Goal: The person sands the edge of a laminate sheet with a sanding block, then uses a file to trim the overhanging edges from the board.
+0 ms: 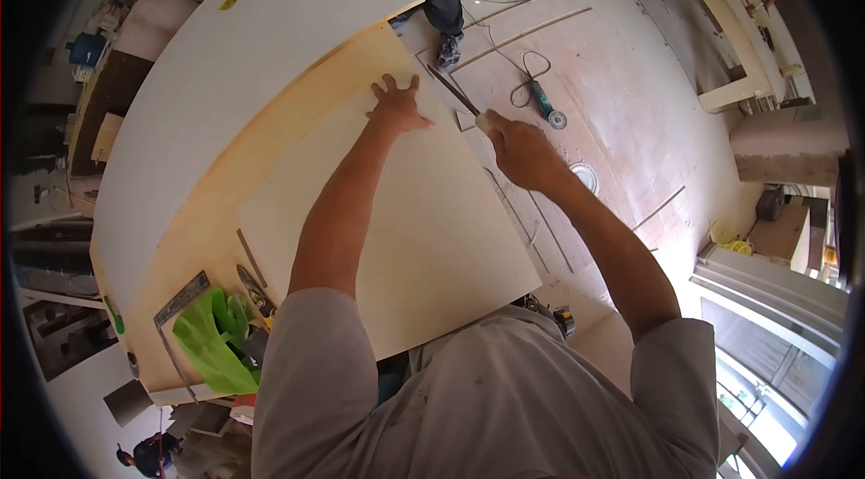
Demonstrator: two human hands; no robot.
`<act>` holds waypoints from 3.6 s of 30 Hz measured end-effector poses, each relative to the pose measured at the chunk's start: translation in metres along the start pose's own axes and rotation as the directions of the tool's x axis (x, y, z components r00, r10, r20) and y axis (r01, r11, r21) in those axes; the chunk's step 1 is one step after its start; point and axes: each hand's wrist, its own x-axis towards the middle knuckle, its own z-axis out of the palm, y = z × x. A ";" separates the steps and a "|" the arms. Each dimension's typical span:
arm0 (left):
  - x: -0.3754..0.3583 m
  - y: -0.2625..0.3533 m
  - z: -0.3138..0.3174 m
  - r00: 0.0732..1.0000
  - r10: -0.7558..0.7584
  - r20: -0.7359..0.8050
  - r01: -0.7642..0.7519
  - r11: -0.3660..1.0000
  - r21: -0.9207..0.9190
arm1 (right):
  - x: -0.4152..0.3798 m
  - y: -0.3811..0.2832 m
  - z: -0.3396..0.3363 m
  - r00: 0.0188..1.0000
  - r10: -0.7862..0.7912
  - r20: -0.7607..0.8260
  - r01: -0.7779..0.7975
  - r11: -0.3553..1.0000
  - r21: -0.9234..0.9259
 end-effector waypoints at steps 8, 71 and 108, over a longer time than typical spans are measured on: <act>-0.034 0.020 -0.023 0.999 -0.043 0.009 0.043 0.995 -0.088 | 0.060 -0.050 -0.035 0.965 -0.038 0.259 0.099 0.969 -0.227; -0.037 0.027 -0.031 0.993 -0.104 0.046 0.109 0.989 -0.097 | -0.016 -0.002 0.013 0.963 0.132 0.235 -0.075 0.969 -0.237; -0.122 0.067 0.056 0.957 0.257 -0.131 -0.268 0.961 -0.073 | -0.041 0.012 0.002 0.994 0.052 0.098 -0.052 0.999 -0.006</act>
